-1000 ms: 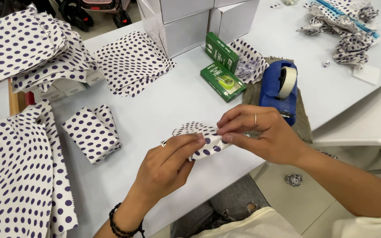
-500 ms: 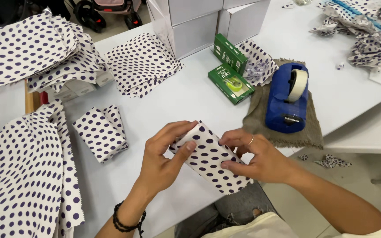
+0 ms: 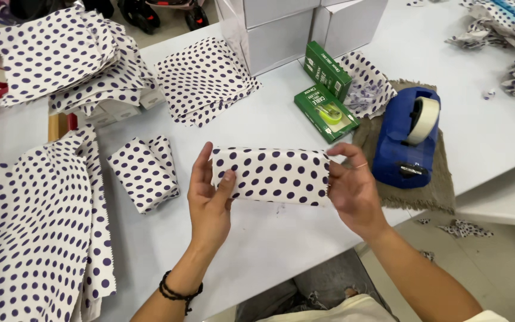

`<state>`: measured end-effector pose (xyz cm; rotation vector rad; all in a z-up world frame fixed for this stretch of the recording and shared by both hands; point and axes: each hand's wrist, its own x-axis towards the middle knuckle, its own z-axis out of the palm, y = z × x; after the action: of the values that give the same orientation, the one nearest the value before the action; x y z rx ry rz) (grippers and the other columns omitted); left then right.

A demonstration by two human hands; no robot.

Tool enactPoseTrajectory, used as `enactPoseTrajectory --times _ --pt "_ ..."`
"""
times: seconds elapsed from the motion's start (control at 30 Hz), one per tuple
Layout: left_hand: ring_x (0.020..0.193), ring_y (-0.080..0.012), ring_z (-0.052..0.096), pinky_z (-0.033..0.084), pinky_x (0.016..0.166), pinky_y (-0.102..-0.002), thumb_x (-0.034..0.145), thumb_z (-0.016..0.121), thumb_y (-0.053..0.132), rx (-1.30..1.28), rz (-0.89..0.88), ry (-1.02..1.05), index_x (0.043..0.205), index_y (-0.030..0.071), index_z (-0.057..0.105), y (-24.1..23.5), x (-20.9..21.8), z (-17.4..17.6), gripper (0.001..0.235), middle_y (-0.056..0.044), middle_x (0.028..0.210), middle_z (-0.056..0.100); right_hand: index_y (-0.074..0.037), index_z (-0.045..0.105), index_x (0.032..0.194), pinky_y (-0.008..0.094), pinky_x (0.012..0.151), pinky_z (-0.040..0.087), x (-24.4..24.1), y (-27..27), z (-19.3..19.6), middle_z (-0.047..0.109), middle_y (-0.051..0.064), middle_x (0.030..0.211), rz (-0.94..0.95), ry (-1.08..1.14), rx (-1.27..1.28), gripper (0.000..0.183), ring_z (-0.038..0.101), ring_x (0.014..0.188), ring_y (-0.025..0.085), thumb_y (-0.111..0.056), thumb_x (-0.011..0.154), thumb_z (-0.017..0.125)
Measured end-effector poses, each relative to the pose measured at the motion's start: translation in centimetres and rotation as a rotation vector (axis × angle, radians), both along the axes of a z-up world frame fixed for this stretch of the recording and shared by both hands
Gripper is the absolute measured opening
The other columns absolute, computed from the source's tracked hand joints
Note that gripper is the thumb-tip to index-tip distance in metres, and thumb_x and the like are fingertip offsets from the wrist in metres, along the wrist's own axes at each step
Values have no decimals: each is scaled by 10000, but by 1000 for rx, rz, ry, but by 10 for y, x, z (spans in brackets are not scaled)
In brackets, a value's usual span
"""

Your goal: The person wraps boxes and small packaged items using patterned tissue paper and tape.

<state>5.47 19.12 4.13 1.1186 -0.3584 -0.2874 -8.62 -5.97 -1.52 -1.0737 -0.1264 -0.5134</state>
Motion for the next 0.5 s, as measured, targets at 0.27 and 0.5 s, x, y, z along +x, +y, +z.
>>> enactPoseTrajectory --times 0.27,0.5 --pt "1280 -252 677 634 1094 -443 1024 667 85 -101 123 26 1615 23 418 9 -28 -10 645 -74 1399 600 -57 618 1146 266 785 655 19 43 -6 791 91 990 -407 215 -100 415 761 822 137 -64 848 907" --pt "1391 -152 555 561 1125 -433 909 786 281 30 214 73 1601 111 456 16 -31 -22 785 -24 1729 414 -9 791 916 419 732 793 17 61 5 704 89 950 -386 237 -115 66 725 934 242 -65 931 822"
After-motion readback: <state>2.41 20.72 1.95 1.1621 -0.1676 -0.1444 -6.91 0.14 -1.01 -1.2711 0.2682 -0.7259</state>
